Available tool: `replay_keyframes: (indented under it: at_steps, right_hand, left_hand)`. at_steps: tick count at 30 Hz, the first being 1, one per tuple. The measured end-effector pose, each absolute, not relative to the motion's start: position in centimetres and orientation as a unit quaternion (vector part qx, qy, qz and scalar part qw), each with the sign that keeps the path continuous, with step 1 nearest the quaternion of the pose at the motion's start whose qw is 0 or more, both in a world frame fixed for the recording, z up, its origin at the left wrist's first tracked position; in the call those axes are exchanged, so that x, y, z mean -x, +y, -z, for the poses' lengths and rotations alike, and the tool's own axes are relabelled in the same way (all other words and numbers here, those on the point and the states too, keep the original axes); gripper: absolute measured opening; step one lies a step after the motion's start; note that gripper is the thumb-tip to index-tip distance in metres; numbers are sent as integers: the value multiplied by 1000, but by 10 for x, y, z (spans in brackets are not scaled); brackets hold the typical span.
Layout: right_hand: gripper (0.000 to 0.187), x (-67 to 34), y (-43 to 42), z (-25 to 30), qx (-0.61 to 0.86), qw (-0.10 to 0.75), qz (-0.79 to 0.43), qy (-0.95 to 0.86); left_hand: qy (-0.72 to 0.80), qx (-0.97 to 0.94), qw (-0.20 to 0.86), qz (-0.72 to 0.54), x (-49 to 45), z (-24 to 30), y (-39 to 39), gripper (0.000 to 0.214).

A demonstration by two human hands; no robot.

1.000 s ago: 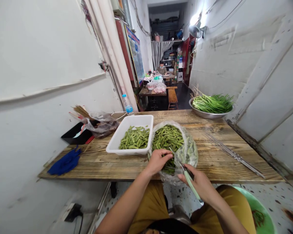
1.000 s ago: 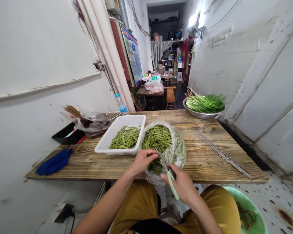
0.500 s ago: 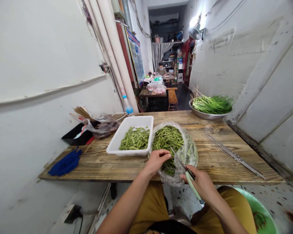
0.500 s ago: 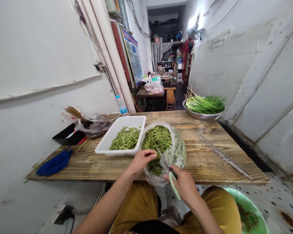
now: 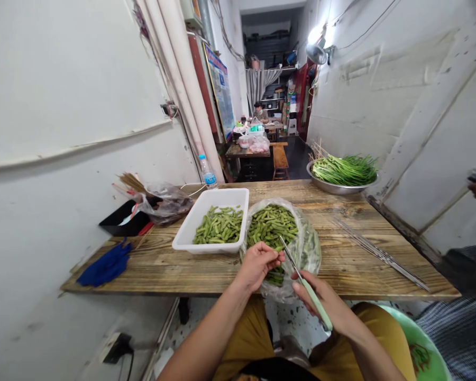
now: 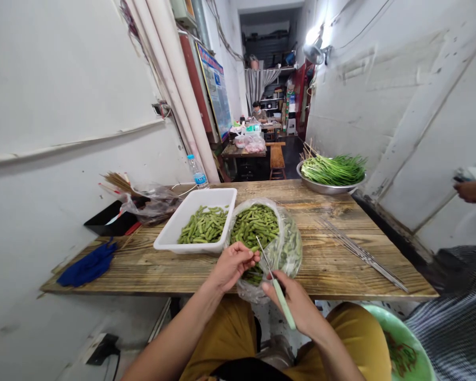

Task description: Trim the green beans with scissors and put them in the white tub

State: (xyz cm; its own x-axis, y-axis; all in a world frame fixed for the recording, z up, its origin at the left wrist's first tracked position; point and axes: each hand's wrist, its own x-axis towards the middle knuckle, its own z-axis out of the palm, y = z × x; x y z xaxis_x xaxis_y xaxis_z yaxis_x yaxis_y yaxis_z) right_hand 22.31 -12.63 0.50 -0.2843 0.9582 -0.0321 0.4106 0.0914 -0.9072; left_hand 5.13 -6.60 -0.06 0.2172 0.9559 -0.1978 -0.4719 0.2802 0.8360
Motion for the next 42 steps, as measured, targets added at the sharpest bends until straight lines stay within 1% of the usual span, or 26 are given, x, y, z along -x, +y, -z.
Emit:
replay_keyframes:
  at_steps: [7, 9, 10, 11, 13, 15, 16, 17, 18, 20, 22, 25, 27, 29, 33, 35, 39, 42]
  right_hand:
    - [33, -222, -120, 0, 501, 323, -471, -650]
    - [34, -223, -118, 5, 516, 325, -463, -643]
    - [36, -224, -117, 7, 526, 326, -455, -640]
    - [38, -225, -117, 9, 534, 327, -446, -639]
    - [41, -227, -117, 12, 537, 322, -432, -649]
    - [41, -228, -119, 12, 533, 316, -427, -658]
    - [41, -227, -120, 11, 533, 313, -429, -659]
    - [41, -227, -121, 9, 533, 309, -436, -656]
    - [41, -226, -122, 8, 535, 306, -445, -650]
    - [41, -224, -123, 6, 536, 299, -461, -641]
    - [40, -223, -123, 5, 535, 299, -465, -639]
    - [40, -223, -124, 5, 538, 299, -447, -649]
    - [39, -224, -125, 7, 540, 296, -434, -658]
    - [37, -225, -125, 10, 539, 296, -421, -667]
    - [35, -226, -124, 15, 533, 301, -404, -680]
    - [38, -226, -124, 17, 534, 295, -402, -683]
    - [44, -228, -122, 16, 530, 283, -399, -693]
    - [44, -229, -122, 16, 523, 299, -406, -687]
  left_hand:
    - [398, -360, 691, -484, -54, 4, -69, 25]
    - [426, -389, 651, -494, -47, 7, -64, 22]
    - [456, -411, 602, -511, -40, 7, -59, 20]
    - [498, -436, 527, -533, -31, 7, -54, 18]
    - [586, -493, 313, -562, -9, 4, -43, 14]
    - [635, -555, 107, -526, 11, -1, -35, 17]
    - [648, -581, 36, -492, 17, -3, -33, 22]
    - [651, -612, -6, -450, 19, -3, -33, 23]
    - [648, -645, -22, -405, 19, -2, -35, 22]
    - [631, -710, -6, -314, 8, 6, -44, 19]
    - [618, -748, 17, -242, -7, 17, -54, 24]
    - [634, -745, 18, -206, -24, 32, -64, 19]
    - [643, -736, 30, -210, -26, 35, -66, 12]
    - [635, -734, 67, -233, -26, 33, -65, 9]
    - [565, -723, 192, -349, -28, 25, -61, 13]
    - [532, -699, 268, -395, -32, 21, -61, 17]
    - [483, -665, 398, -407, -37, 15, -63, 19]
    - [473, -652, 439, -397, -37, 10, -64, 21]
